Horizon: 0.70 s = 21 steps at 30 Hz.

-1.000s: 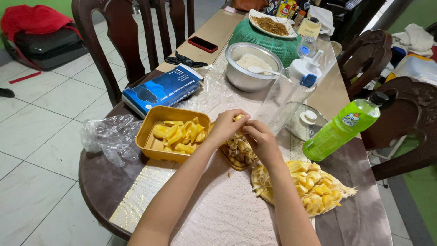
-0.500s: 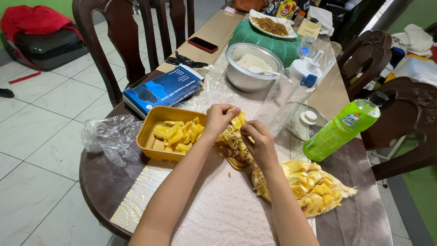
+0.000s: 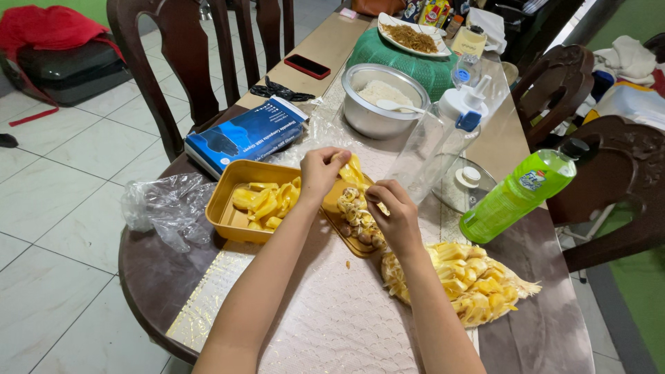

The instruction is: The person separates segments of jackfruit from the central core by hand, placing the fruit pieces into a yellow container and the seeds/waste into a small tray.

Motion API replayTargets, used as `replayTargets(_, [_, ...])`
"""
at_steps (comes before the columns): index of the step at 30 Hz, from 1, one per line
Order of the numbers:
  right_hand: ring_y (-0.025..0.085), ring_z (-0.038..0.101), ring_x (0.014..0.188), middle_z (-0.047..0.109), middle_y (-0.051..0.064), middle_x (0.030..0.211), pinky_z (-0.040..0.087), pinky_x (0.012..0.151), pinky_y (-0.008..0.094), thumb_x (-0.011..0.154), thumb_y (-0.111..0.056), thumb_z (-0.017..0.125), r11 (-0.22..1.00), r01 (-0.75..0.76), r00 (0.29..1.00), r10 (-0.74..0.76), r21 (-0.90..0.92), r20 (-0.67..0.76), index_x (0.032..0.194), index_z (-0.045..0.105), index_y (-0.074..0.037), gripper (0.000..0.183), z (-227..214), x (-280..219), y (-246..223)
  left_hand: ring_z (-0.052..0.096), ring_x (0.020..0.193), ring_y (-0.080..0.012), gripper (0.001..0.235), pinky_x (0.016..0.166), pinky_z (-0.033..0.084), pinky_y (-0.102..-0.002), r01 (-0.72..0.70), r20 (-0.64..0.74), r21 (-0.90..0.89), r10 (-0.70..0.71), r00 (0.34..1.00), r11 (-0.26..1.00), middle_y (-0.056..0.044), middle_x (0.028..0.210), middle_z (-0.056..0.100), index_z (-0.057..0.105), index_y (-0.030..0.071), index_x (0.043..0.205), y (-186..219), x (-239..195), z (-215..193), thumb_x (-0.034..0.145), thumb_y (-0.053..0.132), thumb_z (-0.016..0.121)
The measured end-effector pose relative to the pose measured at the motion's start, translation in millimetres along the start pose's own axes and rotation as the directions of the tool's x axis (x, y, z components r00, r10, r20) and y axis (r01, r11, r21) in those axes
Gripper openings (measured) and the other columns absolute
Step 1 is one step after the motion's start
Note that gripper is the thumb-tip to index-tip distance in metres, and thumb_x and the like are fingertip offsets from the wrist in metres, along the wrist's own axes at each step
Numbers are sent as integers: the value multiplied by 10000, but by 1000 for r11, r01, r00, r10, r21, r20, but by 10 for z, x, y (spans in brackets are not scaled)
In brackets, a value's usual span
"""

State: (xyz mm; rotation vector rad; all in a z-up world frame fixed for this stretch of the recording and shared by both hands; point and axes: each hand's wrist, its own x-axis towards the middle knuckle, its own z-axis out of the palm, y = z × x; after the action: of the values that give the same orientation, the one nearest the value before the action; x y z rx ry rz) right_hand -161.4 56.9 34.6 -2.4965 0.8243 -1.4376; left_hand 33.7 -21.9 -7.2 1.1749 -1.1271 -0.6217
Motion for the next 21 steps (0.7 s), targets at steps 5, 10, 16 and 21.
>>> replayTargets(5, [168, 730, 951, 710, 78, 1085, 630, 866, 271, 878, 16, 760, 1000, -17, 998, 18, 14, -58, 1045, 737, -22, 172, 6, -1, 123, 635, 690, -58, 255, 623, 550, -239, -11, -105, -207, -11, 994, 978, -13, 808, 738, 797, 18, 1049, -134, 209, -223, 943, 246, 755])
replayTargets(10, [147, 747, 889, 758, 80, 1035, 619, 809, 275, 863, -111, 787, 940, -341, 938, 340, 8, 60, 1045, 779, -43, 194, -142, 43, 333, 708, 748, -84, 303, 663, 602, -249, 114, 5, -350, -120, 993, 930, -11, 883, 756, 775, 33, 1067, 154, 286, -786, 956, 311, 724])
replayTargets(16, [148, 765, 848, 822, 101, 1049, 604, 810, 314, 878, -232, 768, 783, -622, 749, 596, -1, 289, 1171, 782, -97, 322, -77, -66, 558, 634, 709, -75, 272, 601, 522, -239, 190, 510, 101, -215, 833, 976, -5, 847, 739, 785, 74, 1066, 401, 177, -1243, 901, 287, 747])
replayTargets(21, [161, 764, 830, 778, 61, 1150, 606, 797, 311, 948, -259, 661, 689, -723, 650, 703, -52, 290, 1244, 732, -129, 331, -59, -86, 710, 699, 754, -124, 302, 689, 588, -270, 139, 623, 424, -399, 672, 895, -53, 880, 771, 746, 39, 1096, 168, 234, -1399, 893, 260, 785])
